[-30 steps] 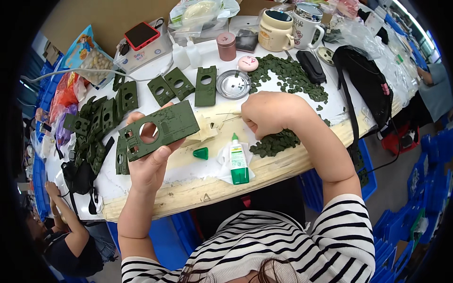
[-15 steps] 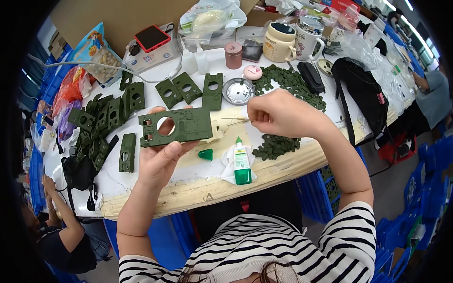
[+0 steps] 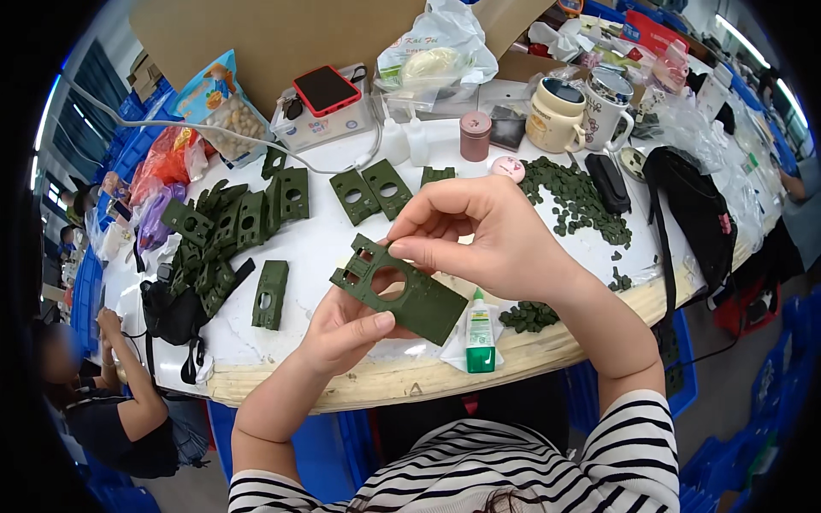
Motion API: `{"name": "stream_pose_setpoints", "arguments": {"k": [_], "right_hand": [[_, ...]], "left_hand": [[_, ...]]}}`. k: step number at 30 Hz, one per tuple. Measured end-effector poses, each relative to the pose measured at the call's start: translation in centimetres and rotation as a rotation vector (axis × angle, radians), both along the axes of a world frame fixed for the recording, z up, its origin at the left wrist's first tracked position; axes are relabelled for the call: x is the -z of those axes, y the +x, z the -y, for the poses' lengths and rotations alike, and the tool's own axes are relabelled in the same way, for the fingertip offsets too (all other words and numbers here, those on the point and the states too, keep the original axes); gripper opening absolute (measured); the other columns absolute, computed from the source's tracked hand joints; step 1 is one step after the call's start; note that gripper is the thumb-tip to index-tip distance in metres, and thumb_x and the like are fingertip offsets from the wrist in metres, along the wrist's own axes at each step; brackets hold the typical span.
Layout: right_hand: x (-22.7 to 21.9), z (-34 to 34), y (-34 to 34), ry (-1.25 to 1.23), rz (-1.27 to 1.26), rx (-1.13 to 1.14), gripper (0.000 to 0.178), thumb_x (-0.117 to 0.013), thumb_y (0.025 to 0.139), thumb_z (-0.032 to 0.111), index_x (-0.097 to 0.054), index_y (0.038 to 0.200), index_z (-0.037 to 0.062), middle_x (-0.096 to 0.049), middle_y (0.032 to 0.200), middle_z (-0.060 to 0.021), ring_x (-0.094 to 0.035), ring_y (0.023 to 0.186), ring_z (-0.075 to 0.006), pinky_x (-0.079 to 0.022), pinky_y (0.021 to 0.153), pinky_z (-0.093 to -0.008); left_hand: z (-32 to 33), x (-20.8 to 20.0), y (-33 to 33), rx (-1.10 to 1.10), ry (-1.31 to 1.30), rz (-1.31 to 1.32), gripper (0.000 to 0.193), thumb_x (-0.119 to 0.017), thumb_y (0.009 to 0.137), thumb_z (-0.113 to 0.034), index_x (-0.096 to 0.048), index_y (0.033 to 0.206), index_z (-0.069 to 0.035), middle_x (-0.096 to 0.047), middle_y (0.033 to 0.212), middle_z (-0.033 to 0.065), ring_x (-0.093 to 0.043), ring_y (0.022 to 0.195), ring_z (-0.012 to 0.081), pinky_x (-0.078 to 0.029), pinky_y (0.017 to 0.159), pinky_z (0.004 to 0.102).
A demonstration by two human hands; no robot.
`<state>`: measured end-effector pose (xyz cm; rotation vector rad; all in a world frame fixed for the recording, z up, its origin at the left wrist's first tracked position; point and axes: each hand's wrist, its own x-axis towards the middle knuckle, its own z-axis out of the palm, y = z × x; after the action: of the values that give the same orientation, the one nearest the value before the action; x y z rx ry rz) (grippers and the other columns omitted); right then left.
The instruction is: Applying glue to plastic toy tank bodies and attaching small decorative or functional components.
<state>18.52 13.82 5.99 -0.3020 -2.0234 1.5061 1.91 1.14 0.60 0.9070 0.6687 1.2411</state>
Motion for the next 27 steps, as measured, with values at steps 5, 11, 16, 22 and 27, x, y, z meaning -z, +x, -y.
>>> {"name": "stream_pose_setpoints", "arguments": {"k": [5,11,16,22,27], "right_hand": [[0.3,0.0,0.1,-0.143,0.059,-0.047,0.013,-0.068,0.083,0.01,-0.064,0.086,-0.0017,-0.062,0.081,-0.0024,-0.06,0.073,-0.0079,-0.05,0.067,-0.0218],[1.3,0.0,-0.5,-0.114,-0.017,-0.106,0.009,-0.066,0.083,0.008,-0.064,0.084,-0.0012,-0.055,0.094,-0.0059,-0.055,0.087,-0.0113,-0.046,0.079,-0.0255],[1.4,0.1,-0.5,-0.135,0.025,-0.106,0.009,-0.067,0.08,0.008,-0.064,0.08,-0.0009,-0.053,0.1,-0.0077,-0.05,0.093,-0.0134,-0.039,0.085,-0.0285],[1.5,0.7,-0.7,0.087,0.031,0.0,0.013,-0.069,0.076,0.015,-0.064,0.076,0.0025,-0.053,0.097,-0.0071,-0.053,0.093,-0.0153,-0.043,0.082,-0.0284],[1.5,1.4,-0.8,0.239,0.113,-0.001,0.01,-0.068,0.074,0.012,-0.063,0.075,0.0043,-0.052,0.098,-0.0073,-0.049,0.094,-0.0167,-0.039,0.084,-0.0294]], "left_hand": [[0.1,0.0,0.1,0.052,-0.03,-0.007,0.069,-0.056,0.088,-0.003,-0.017,0.144,-0.008,-0.04,0.132,0.0154,-0.044,0.124,0.0268,-0.049,0.095,0.042],[0.1,0.6,-0.1,0.055,-0.017,-0.041,0.065,-0.054,0.088,-0.002,-0.018,0.142,-0.004,-0.041,0.13,0.0147,-0.045,0.122,0.0258,-0.05,0.094,0.0412],[0.2,0.5,0.0,0.048,-0.009,-0.067,0.062,-0.054,0.088,-0.002,-0.02,0.14,-0.004,-0.042,0.127,0.0134,-0.047,0.119,0.024,-0.051,0.093,0.0398],[0.4,0.6,0.2,0.032,-0.019,-0.101,0.063,-0.055,0.088,0.001,-0.021,0.14,-0.004,-0.042,0.126,0.011,-0.047,0.118,0.0211,-0.052,0.09,0.0366],[0.4,0.9,0.9,-0.021,0.028,-0.146,0.064,-0.055,0.087,0.002,-0.02,0.141,-0.004,-0.04,0.126,0.0083,-0.048,0.116,0.0179,-0.051,0.088,0.0323]]}}
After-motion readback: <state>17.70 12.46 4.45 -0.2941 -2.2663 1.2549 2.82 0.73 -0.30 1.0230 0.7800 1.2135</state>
